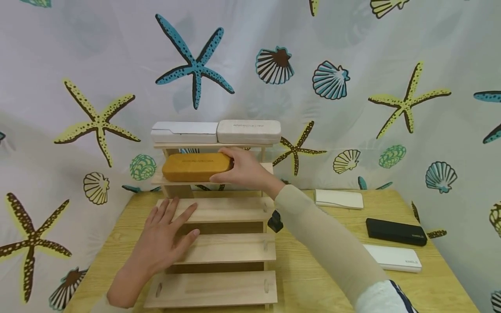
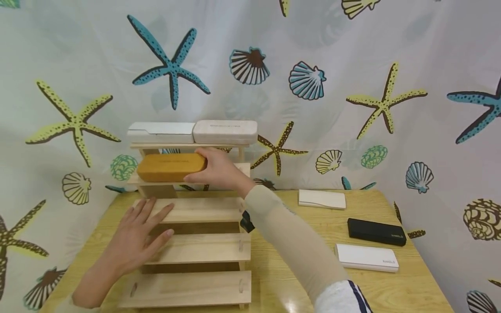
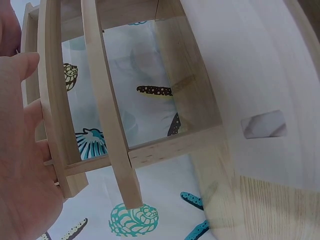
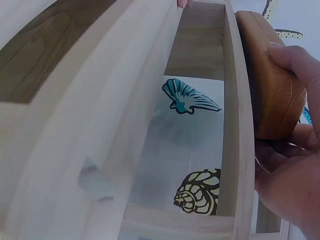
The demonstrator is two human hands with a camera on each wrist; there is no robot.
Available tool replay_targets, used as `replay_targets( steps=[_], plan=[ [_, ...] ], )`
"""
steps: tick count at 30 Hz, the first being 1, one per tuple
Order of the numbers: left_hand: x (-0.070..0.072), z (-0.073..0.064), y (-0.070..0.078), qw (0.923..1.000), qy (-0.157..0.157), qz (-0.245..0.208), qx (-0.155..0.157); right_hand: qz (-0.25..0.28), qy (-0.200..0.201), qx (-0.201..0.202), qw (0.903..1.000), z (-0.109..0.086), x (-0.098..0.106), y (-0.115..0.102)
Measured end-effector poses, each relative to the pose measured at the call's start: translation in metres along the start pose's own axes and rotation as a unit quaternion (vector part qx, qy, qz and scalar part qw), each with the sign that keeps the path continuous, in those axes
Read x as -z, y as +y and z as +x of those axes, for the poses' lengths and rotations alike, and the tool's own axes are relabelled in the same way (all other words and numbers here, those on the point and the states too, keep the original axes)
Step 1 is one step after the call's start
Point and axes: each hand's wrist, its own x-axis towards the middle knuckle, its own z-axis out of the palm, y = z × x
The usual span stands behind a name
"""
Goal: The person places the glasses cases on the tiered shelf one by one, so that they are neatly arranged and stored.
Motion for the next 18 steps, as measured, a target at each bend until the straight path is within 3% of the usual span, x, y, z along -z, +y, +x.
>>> replay_targets(
  steps=[18],
  plan=[
    [0.003, -0.002, 0.002, 0.9999, 0.006, 0.008, -0.006, -0.005, -0.011, -0.014, 0.9998, 0.014, -0.013, -0.007]
  ],
)
